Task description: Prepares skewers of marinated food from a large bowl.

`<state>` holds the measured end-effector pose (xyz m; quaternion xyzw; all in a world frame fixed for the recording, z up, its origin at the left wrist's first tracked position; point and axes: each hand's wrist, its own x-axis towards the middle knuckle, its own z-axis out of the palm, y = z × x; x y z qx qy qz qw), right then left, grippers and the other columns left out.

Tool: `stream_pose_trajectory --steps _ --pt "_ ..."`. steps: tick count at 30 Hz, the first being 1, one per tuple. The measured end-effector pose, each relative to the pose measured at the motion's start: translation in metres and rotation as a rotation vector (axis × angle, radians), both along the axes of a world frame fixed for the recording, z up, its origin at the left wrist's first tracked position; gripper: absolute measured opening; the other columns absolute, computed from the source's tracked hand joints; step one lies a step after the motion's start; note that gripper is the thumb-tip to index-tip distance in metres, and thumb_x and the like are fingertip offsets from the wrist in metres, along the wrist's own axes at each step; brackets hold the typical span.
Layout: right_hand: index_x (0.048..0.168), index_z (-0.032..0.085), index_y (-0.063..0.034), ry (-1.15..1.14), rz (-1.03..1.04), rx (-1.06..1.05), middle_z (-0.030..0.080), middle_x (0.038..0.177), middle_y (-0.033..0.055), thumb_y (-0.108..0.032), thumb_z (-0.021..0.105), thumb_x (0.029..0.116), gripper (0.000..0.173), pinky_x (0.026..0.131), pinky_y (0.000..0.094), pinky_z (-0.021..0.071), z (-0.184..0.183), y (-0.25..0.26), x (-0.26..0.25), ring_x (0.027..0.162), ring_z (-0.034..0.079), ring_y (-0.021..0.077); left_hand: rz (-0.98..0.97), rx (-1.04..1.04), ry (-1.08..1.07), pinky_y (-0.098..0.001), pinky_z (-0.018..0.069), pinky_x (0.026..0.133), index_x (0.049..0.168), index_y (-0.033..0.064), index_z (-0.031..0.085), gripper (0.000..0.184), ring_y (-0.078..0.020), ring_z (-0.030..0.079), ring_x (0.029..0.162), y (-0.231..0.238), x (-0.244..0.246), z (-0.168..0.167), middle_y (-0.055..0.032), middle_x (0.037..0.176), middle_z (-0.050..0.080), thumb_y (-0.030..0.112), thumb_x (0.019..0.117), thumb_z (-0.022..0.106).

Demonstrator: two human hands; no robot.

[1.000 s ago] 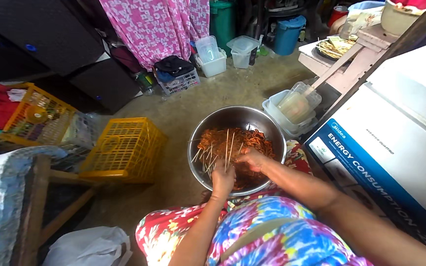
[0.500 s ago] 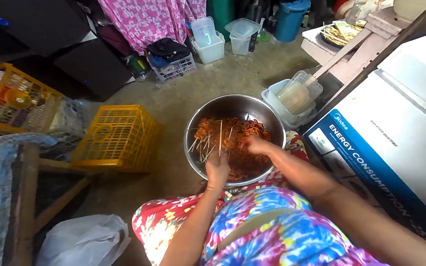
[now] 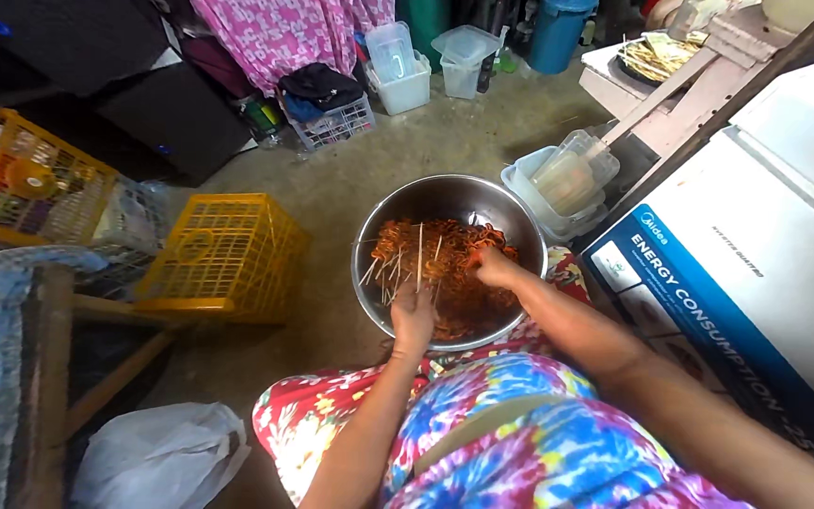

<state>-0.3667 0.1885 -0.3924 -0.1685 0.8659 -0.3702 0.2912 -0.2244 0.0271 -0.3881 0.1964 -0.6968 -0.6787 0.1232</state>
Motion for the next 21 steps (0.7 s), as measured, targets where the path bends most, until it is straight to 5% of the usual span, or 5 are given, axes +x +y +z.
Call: stream_pose_trajectory --steps 2,5,11,21 --pt "0.111 0.065 0.0073 -0.134 -0.188 -0.338 0.068 0.101 0.0166 -0.003 0.063 0.0981 0.017 0.086 0.0391 0.0566 -0.002 0.001 -0.002 0.089 0.067 0.0213 -0.031 -0.007 -0.017 -0.0249 0.0500 0.045 0.107 -0.0015 0.057 0.012 -0.0080 0.052 0.043 0.000 0.000 0.001 0.0029 0.056 0.052 0.005 0.1045 0.048" --pt "0.116 0.061 0.0057 -0.391 -0.343 -0.656 0.068 0.091 0.0111 -0.003 0.053 0.1040 0.017 0.076 0.0360 0.0592 0.004 0.000 -0.005 0.077 0.068 0.0189 -0.089 -0.029 -0.026 -0.0250 0.0484 0.045 0.107 -0.0013 0.058 0.013 -0.0075 0.050 0.043 -0.001 0.001 0.002 0.0033 0.056 0.051 0.006 0.1029 0.048" --pt "0.114 0.059 -0.0008 -0.528 -0.418 -0.773 0.064 0.085 0.0051 -0.013 0.047 0.1085 0.018 0.070 0.0315 0.0566 0.009 0.002 -0.005 0.072 0.064 0.0152 -0.150 -0.057 -0.037 -0.0239 0.0467 0.044 0.105 -0.0012 0.060 0.011 -0.0069 0.049 0.042 0.001 0.002 0.002 0.0037 0.056 0.051 0.004 0.1009 0.051" --pt "0.106 0.059 -0.0002 -0.567 -0.463 -0.803 0.063 0.081 0.0055 -0.008 0.048 0.1072 0.014 0.074 0.0341 0.0593 0.014 0.001 -0.003 0.071 0.065 0.0171 -0.179 -0.107 -0.076 -0.0236 0.0465 0.044 0.106 -0.0009 0.061 0.011 -0.0065 0.049 0.043 0.001 0.001 0.004 0.0030 0.058 0.053 0.005 0.1007 0.053"
